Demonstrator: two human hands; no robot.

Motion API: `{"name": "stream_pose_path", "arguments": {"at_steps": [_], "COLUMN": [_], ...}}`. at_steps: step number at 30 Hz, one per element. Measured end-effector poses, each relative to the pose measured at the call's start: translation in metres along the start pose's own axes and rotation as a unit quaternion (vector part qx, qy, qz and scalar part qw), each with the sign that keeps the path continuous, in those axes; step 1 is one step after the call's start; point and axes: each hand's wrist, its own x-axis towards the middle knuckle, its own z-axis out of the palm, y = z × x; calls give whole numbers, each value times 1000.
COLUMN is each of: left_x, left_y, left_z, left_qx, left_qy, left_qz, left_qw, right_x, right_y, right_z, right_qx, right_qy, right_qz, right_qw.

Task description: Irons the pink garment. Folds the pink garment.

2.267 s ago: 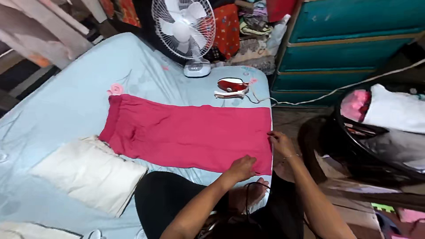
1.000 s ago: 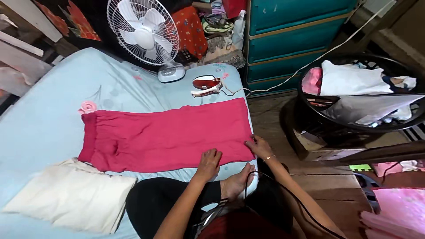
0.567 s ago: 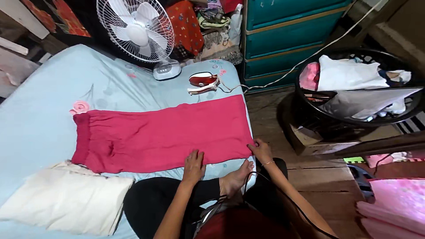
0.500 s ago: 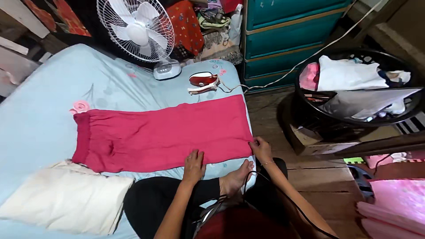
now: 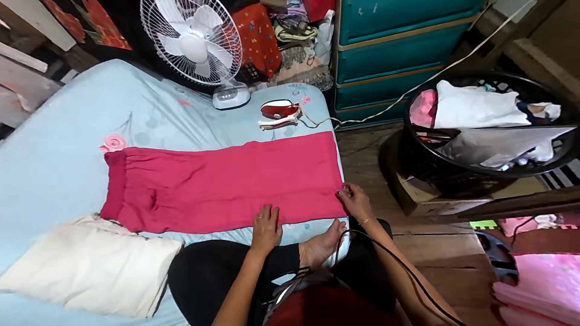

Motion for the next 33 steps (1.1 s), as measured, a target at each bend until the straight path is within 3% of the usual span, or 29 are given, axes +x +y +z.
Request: {"name": "stream_pose_path", "arguments": {"at_steps": [6, 8, 11, 13, 15, 18, 20, 26, 29, 33], "left_x": [-6, -2, 6, 14, 16, 17, 18, 23, 32, 45], "left_y": [-14, -19, -19, -19, -23, -27, -29, -27, -8, 36], "left_z": [-1, -7, -17, -26, -25, -26, -25, -32, -49, -56], "left_qx": [55, 74, 74, 64, 53, 40, 37, 30, 15, -23], "left_qy": [66, 54, -32, -64, -42, -45, -46, -61, -110, -177], "left_qz": [-9, -48, -119, -142, -131, -123, -120, -117, -103, -11], "left_qw": [996, 995, 990, 986, 989, 991, 991, 991, 988, 984], "right_x": [43, 54, 59, 61, 59, 64, 66, 66, 70, 65], "right_y": [-41, -49, -44, -44, -43, -42, -46, -60, -42, -8], "right_z": [24, 28, 31, 33, 34, 42, 46, 46, 25, -31], "right_qx": [-53, -82, -101, -52, 43, 265, 342, 397, 445, 459], "right_qy": [-31, -40, -41, -14, 13, 33, 36, -2, 2, 31], "right_qz": [140, 136, 68, 14, 7, 104, 161, 216, 171, 109], "right_qw": [988, 987, 992, 998, 999, 958, 925, 892, 879, 881]}}
